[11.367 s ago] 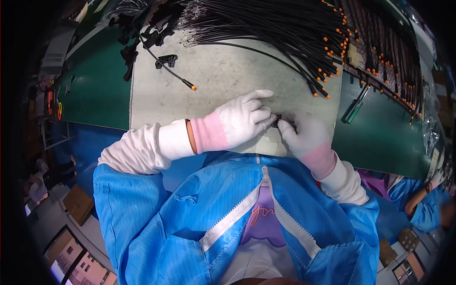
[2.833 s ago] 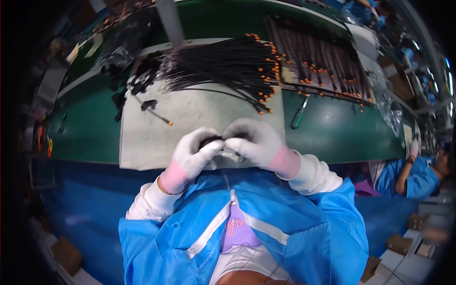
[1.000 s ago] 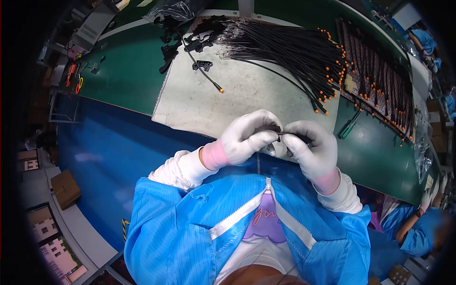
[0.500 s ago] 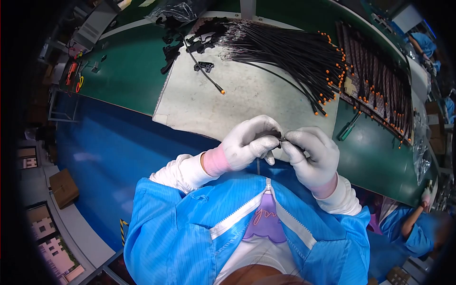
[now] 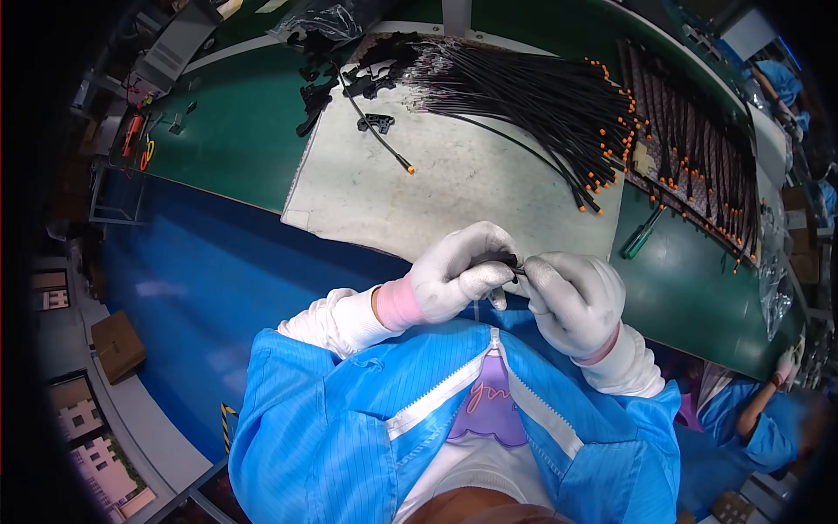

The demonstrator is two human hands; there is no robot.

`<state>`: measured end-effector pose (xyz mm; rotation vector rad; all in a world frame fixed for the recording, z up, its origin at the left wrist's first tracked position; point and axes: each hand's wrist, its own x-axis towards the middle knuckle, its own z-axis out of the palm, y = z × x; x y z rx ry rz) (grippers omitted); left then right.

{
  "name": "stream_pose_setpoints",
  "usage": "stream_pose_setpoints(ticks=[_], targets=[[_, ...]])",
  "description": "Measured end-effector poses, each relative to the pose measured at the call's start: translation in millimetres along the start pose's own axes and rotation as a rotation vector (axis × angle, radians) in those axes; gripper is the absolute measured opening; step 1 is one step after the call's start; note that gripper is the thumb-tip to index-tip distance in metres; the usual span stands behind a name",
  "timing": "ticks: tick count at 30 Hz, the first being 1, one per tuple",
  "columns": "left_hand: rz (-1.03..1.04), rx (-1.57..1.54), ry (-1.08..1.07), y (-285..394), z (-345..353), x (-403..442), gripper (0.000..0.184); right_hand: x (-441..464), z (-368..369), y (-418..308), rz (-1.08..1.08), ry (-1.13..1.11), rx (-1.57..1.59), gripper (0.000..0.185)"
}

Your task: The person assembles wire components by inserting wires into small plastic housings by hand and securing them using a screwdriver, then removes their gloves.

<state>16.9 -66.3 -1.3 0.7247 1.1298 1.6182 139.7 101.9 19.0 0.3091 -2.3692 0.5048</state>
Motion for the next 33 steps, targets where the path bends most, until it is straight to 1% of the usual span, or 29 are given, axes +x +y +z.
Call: stream_pose_setpoints(ticks=[4,11,16,19,24,27,32,33], targets=[[0.018,0.031,-0.022,-0.2,-0.7,-1.2,0.026,1.2,-2.8,0.8,-0.062,-0.007,-0.013,0.030],[0.143,0.056,-0.052,-8.5,-3.0,0.1,0.027,3.9,-5.4,1.4,-0.129,-0.019,-0.026,0.030],[0.162,0.089,-0.042,-9.0,-3.4,0.1,0.026,6.2,-6.7,1.3,-0.163,-0.021,-0.024,0.029],[0.248,0.213,-0.040,-10.9,-5.9,2.0,0.024,7.1,-6.1,1.2,-0.178,-0.021,-0.021,0.029],[0.247,0.257,0.012,-10.2,-3.5,0.6,0.021,6.6,-1.0,1.0,-0.142,-0.007,-0.026,0.027],[0.151,0.153,0.119,-5.4,3.6,-5.7,0.020,7.3,3.3,-1.1,-0.117,0.015,-0.040,0.027],[0.104,0.152,0.183,-9.7,5.4,-8.0,0.021,7.1,5.2,-6.6,-0.081,-0.010,-0.071,0.026],[0.061,0.098,0.203,-8.8,6.6,-8.1,0.022,7.0,5.3,-7.8,-0.062,-0.023,-0.077,0.025]])
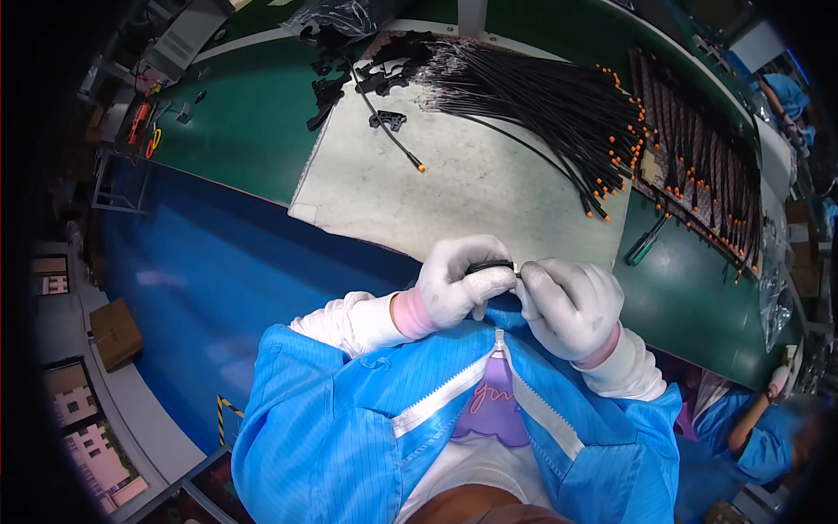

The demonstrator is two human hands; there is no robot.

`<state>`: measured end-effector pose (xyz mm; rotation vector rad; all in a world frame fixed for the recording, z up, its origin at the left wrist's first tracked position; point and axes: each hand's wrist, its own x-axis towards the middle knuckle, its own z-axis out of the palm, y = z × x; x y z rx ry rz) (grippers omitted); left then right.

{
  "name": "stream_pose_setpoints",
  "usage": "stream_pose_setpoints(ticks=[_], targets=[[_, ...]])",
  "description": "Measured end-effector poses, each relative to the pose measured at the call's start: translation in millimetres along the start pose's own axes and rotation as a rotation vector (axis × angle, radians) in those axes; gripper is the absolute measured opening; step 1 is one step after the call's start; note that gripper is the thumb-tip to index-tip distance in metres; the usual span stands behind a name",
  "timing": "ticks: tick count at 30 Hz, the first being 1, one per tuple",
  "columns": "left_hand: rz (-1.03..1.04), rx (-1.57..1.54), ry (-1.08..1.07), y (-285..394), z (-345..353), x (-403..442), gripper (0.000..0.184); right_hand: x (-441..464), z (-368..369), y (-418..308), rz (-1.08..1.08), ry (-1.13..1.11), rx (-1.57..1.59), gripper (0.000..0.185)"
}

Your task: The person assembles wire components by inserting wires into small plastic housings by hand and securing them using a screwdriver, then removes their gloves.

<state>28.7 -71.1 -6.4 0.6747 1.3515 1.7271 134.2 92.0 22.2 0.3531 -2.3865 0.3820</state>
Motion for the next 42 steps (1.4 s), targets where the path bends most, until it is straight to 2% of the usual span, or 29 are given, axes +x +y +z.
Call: stream_pose_setpoints(ticks=[2,5,6,9,14,19,27,30,31,34,35,38,42], targets=[[-0.098,-0.099,0.037,1.0,2.3,-0.5,0.024,0.9,1.2,-1.0,0.017,-0.015,-0.003,0.024],[-0.202,-0.146,0.054,-3.5,-0.7,6.6,0.026,2.9,5.6,-0.3,0.269,-0.102,0.120,0.017],[-0.254,-0.169,0.058,-2.6,-1.3,9.7,0.027,2.9,6.5,1.0,0.269,-0.106,0.120,0.017],[-0.311,-0.204,0.026,4.2,-5.9,15.7,0.029,2.8,9.7,8.4,0.666,-0.181,0.420,0.012],[-0.385,-0.220,-0.020,12.2,-8.7,12.2,0.032,8.3,5.1,8.7,0.728,-0.205,0.485,0.012],[-0.367,-0.193,-0.002,18.1,-3.9,9.9,0.032,9.4,3.5,8.4,0.762,-0.221,0.467,0.012],[-0.207,0.046,0.027,0.5,-4.7,10.2,0.030,10.4,5.2,5.7,0.736,-0.277,0.388,0.013],[-0.124,0.413,0.033,-8.6,-10.9,19.6,0.024,3.6,14.6,7.4,0.741,-0.305,0.271,0.012],[-0.125,0.408,0.028,-15.7,-14.3,23.3,0.024,-3.3,24.1,13.1,0.737,-0.314,0.267,0.013],[0.333,1.297,0.092,-38.7,-27.3,35.8,0.023,-22.5,49.2,28.5,0.731,-0.332,0.259,0.013],[0.330,1.297,0.088,-39.6,-29.3,39.5,0.023,-26.8,56.2,30.8,0.742,-0.341,0.252,0.013],[0.568,1.478,0.104,-44.0,-35.4,43.9,0.031,-33.0,69.9,32.4,0.773,-0.362,0.254,0.014],[0.556,1.408,-0.006,-45.6,-49.6,36.4,0.024,-30.8,68.4,31.9,0.807,-0.411,0.217,0.014]])
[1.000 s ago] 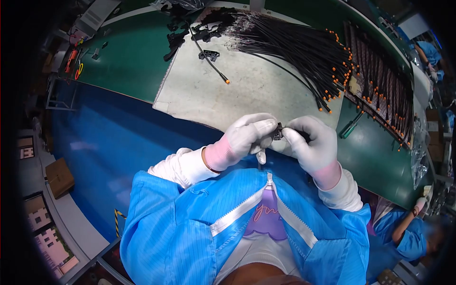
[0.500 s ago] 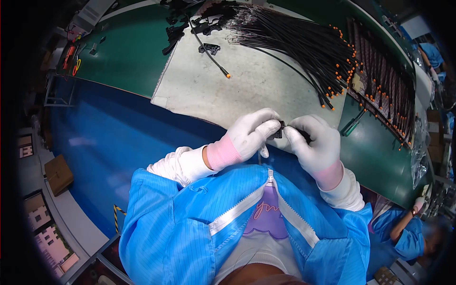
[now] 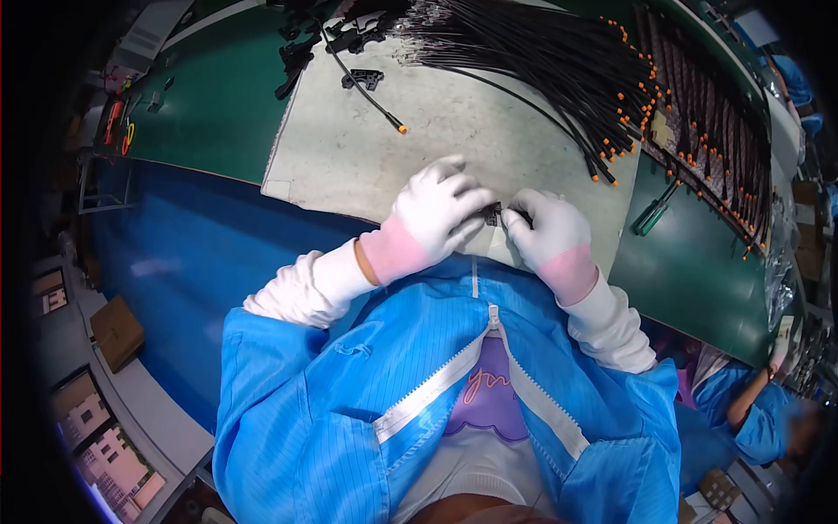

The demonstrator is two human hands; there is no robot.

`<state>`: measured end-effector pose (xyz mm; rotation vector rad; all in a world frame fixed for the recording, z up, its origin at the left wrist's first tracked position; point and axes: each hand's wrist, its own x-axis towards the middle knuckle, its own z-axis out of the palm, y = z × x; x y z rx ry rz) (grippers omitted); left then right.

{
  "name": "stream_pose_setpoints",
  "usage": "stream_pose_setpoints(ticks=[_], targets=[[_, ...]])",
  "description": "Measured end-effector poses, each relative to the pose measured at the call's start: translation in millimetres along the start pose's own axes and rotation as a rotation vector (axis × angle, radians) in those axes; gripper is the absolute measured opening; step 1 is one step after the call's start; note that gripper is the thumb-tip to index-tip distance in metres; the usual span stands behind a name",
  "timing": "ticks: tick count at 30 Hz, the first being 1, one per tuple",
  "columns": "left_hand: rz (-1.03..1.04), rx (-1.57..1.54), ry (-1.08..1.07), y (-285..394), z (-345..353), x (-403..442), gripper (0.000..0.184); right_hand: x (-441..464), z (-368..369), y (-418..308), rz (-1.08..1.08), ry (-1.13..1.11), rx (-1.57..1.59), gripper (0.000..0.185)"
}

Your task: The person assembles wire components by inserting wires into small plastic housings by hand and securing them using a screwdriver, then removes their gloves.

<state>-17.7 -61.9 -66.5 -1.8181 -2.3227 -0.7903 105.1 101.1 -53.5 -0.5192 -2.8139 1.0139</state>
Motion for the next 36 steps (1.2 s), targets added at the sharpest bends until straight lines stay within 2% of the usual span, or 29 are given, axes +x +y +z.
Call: stream_pose_setpoints(ticks=[1,4,8,12,15,19,27,29,32,35,36], targets=[[0.001,-0.005,-0.010,-3.1,2.3,-2.8,0.024,0.5,-0.7,-0.5,0.003,-0.008,0.001,0.014],[0.228,0.105,-0.073,-12.8,9.6,-9.9,0.025,3.3,0.7,-1.7,0.007,-0.027,0.008,0.014],[0.123,0.075,-0.163,-9.6,13.6,-14.2,0.025,2.8,1.2,-1.3,0.015,-0.027,0.003,0.014],[0.126,0.007,-0.121,-3.5,0.4,-1.3,0.031,2.2,0.4,-5.0,-0.021,-0.034,-0.143,0.012],[0.172,0.018,-0.121,-6.3,3.3,-0.4,0.032,4.6,2.5,-1.4,-0.170,-0.013,-0.228,0.011],[0.193,0.030,-0.151,-3.9,0.5,2.5,0.033,6.0,2.8,-6.5,-0.260,0.013,-0.323,0.012],[0.179,0.051,-0.237,-1.8,-2.1,4.4,0.031,-7.9,13.7,-3.0,-0.278,-0.020,-0.509,0.013],[0.179,0.059,-0.233,-1.5,-1.2,4.6,0.030,-9.6,15.6,-3.2,-0.282,-0.015,-0.506,0.012],[0.049,-0.046,-0.409,-1.8,1.7,3.1,0.024,-10.3,14.9,-1.8,-0.282,-0.006,-0.499,0.011],[0.049,-0.103,-0.412,-6.4,-5.6,9.8,0.024,2.3,6.4,7.7,-0.284,-0.061,-0.233,0.009],[0.049,-0.134,-0.417,-7.1,-7.3,11.4,0.024,5.5,3.9,7.9,-0.275,-0.054,-0.234,0.009]])
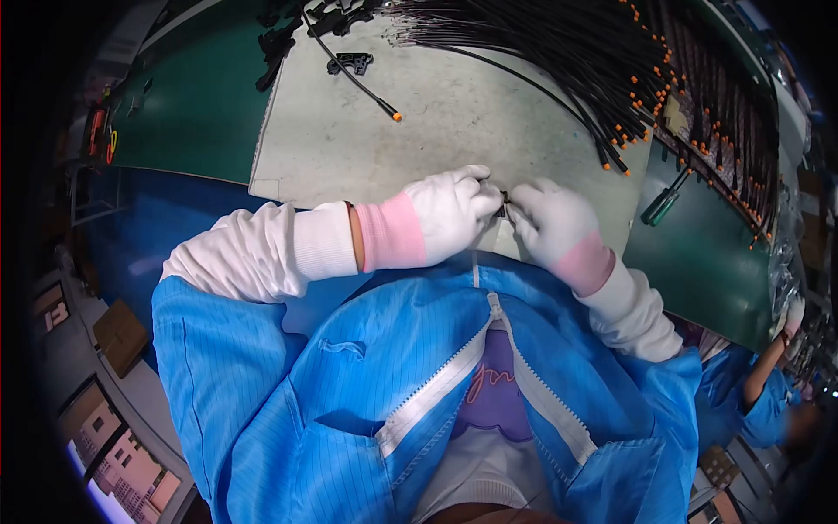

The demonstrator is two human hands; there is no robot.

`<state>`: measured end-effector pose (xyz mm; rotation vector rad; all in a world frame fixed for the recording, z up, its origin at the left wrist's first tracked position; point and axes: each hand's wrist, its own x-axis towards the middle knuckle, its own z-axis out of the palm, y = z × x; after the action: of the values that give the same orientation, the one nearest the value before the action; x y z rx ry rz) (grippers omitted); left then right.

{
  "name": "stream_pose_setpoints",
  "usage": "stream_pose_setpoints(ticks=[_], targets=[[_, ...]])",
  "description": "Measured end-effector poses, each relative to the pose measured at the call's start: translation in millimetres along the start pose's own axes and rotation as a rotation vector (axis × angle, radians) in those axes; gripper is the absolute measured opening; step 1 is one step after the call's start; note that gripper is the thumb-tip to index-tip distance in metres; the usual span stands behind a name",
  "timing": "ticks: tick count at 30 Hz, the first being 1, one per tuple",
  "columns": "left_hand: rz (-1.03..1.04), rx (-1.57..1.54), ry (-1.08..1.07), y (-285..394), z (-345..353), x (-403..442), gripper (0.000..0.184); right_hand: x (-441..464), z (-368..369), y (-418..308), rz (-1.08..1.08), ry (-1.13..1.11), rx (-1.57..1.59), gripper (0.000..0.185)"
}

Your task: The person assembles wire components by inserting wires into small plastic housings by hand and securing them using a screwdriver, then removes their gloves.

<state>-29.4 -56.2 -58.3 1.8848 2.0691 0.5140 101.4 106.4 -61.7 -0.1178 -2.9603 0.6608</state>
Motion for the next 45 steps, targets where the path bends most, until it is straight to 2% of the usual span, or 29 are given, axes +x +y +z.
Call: stream_pose_setpoints(ticks=[3,13,16,17,20,21,24,29,32,35,36,39,41,44,45], targets=[[-0.012,-0.004,-0.009,-5.2,2.9,-0.4,0.023,9.7,-8.2,3.6,0.081,-0.120,0.094,0.010],[-0.078,0.078,0.040,-1.0,-0.2,2.4,0.027,7.6,-3.9,-0.4,0.115,-0.067,0.106,0.012],[0.172,0.122,0.146,-7.6,-16.9,3.3,0.034,5.5,-13.3,-0.1,0.135,-0.025,0.156,0.012],[0.178,0.135,0.156,-4.8,-20.7,4.3,0.034,4.7,-16.5,-1.1,0.114,0.000,0.157,0.012],[-0.272,-0.215,0.213,12.1,-30.6,1.2,0.035,1.5,-24.6,-10.3,0.073,0.056,0.166,0.012],[-0.265,-0.206,0.221,11.6,-30.1,0.8,0.035,2.3,-32.1,-15.3,0.070,0.055,0.165,0.012],[-0.332,-0.815,0.042,6.6,-30.2,6.3,0.030,8.2,-61.0,-31.5,0.058,0.082,0.148,0.012],[-0.360,-0.766,0.173,42.1,-53.1,-0.8,0.024,9.0,-91.8,-48.8,-0.020,0.094,0.117,0.012],[-0.353,-1.097,0.337,52.4,-56.1,-4.5,0.021,12.3,-101.2,-52.1,-0.077,0.126,0.149,0.012],[-0.287,-1.170,0.385,58.3,-62.6,-10.1,0.019,20.1,-106.2,-47.7,-0.184,0.089,0.417,0.012],[-0.259,-1.211,0.406,59.5,-64.0,-11.7,0.018,21.7,-110.1,-49.0,-0.188,0.093,0.417,0.012],[-0.229,-1.256,0.433,63.2,-61.5,-14.3,0.018,23.5,-127.0,-56.7,0.373,-0.371,0.996,0.015],[-0.213,-1.279,0.444,63.5,-58.5,-13.8,0.018,19.3,-121.4,-51.0,0.383,-0.407,1.081,0.015],[-0.147,-1.114,0.354,60.5,-55.5,-10.1,0.031,18.3,-110.3,-39.0,0.393,-0.479,1.231,0.016],[-0.141,-1.115,0.368,60.7,-56.2,-8.1,0.031,19.1,-106.7,-35.0,0.417,-0.386,1.217,0.016]])
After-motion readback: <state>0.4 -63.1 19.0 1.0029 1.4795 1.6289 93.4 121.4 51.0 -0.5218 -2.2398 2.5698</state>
